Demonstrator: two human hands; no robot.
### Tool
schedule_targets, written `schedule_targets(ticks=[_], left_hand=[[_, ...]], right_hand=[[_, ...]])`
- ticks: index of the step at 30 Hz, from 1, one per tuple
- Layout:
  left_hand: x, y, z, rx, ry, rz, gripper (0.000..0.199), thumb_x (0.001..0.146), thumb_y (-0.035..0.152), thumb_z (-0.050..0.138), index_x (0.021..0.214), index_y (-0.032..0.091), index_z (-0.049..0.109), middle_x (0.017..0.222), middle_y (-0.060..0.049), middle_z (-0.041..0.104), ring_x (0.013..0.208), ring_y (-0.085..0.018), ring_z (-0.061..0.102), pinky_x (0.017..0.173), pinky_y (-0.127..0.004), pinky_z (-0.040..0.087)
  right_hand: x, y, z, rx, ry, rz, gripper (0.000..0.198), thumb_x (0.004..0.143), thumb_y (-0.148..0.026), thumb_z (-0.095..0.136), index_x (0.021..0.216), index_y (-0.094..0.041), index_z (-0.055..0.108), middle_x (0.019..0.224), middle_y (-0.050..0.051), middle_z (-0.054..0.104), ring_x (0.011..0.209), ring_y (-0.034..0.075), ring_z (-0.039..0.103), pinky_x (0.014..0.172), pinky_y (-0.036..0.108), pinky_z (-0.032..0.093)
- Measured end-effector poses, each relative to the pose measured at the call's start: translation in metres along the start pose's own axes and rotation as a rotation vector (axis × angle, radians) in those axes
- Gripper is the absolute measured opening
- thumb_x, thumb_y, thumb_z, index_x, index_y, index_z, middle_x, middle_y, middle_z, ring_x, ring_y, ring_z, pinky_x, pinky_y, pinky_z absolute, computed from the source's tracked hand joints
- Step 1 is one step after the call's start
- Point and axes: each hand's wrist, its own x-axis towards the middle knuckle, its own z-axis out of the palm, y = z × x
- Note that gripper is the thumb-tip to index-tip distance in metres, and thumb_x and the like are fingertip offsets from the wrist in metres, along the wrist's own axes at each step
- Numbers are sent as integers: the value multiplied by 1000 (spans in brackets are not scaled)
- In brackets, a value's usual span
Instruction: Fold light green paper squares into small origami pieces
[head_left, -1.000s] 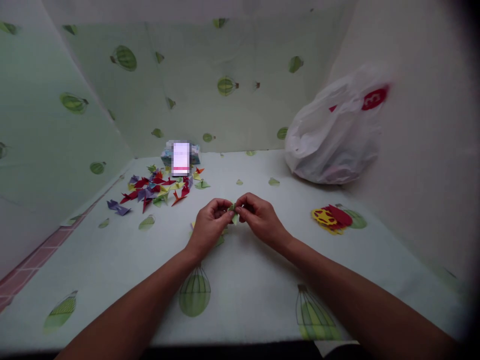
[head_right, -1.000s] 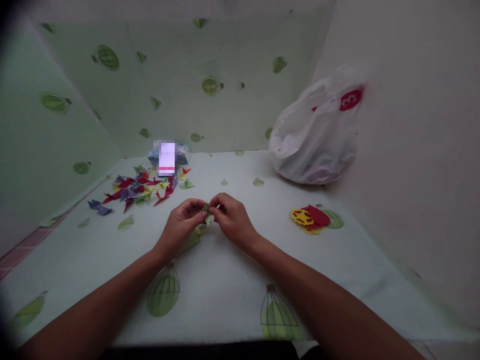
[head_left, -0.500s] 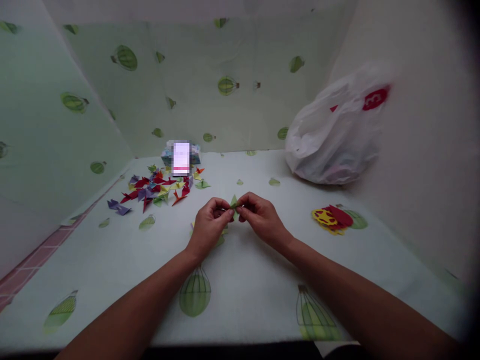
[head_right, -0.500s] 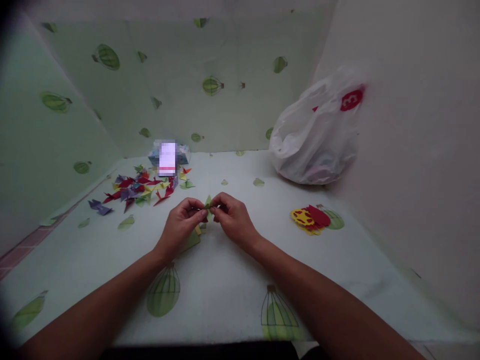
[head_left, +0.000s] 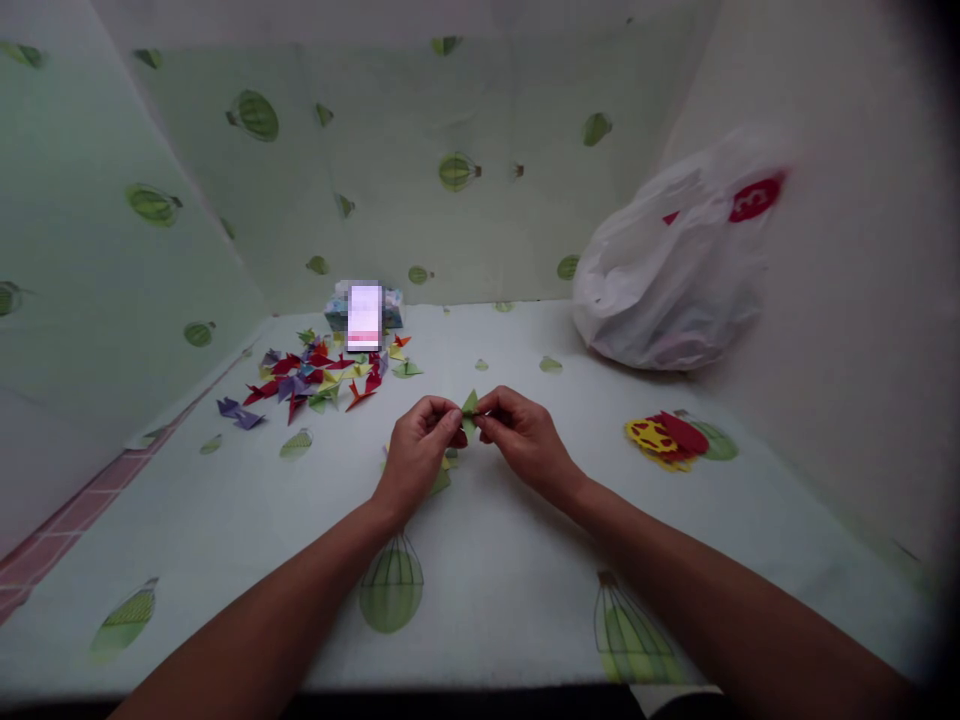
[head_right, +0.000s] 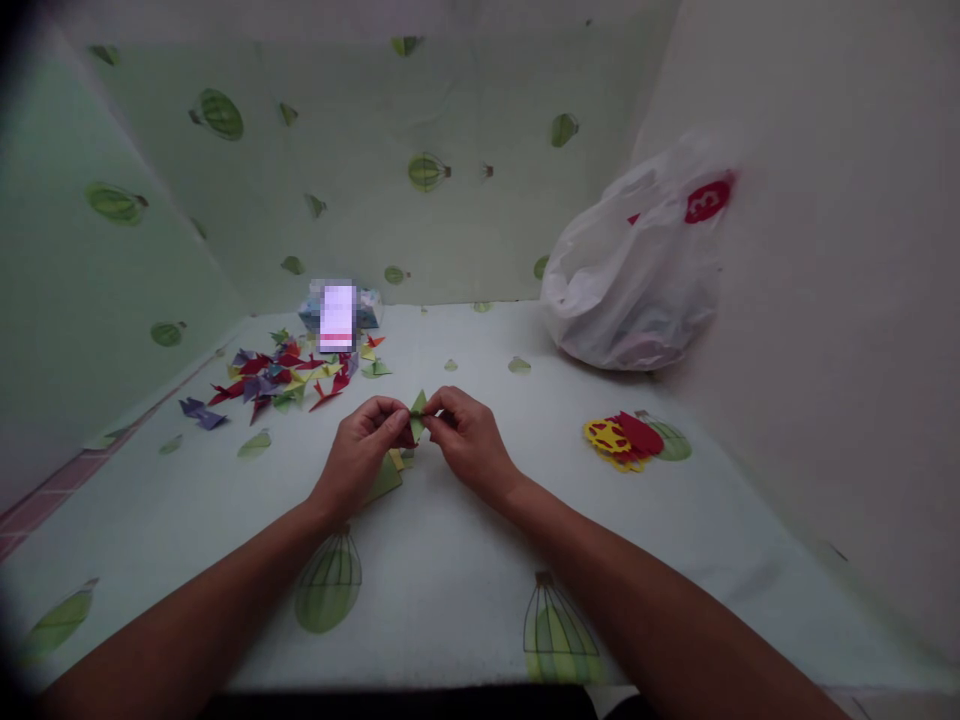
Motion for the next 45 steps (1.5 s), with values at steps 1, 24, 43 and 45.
schedule_targets(ticks=[1,24,43,45], left_hand=[[0,0,0,-7,6,-1,21,84,36,67,86,17,60,71,1,60,67,-13,59,69,-28,53],[1,-3,0,-2,48,-59,23,82,37,67,86,15,61,73,0,62,66,-12,62,67,-27,53],[1,-2,1,-161,59,-123,23,76,34,74,84,14,66,76,1,62,66,-11,59,70,-28,53],[1,-3,0,-193,55,-142,24,74,33,76,85,15,67,77,0,63,67,-11,59,70,-29,53]], right_hand=[[0,0,0,2,-4,1,4,84,-19,60,81,-20,61,69,-2,60,63,13,58,62,26,44],[0,8,3,32,54,-73,5,84,-17,61,80,-20,61,77,0,58,65,12,57,62,28,47],[-1,4,1,-31,40,-119,8,85,-13,59,82,-20,63,80,0,59,68,12,56,65,28,44],[-1,4,1,-36,43,-118,9,85,-13,59,81,-20,62,79,0,59,68,12,56,65,28,44]])
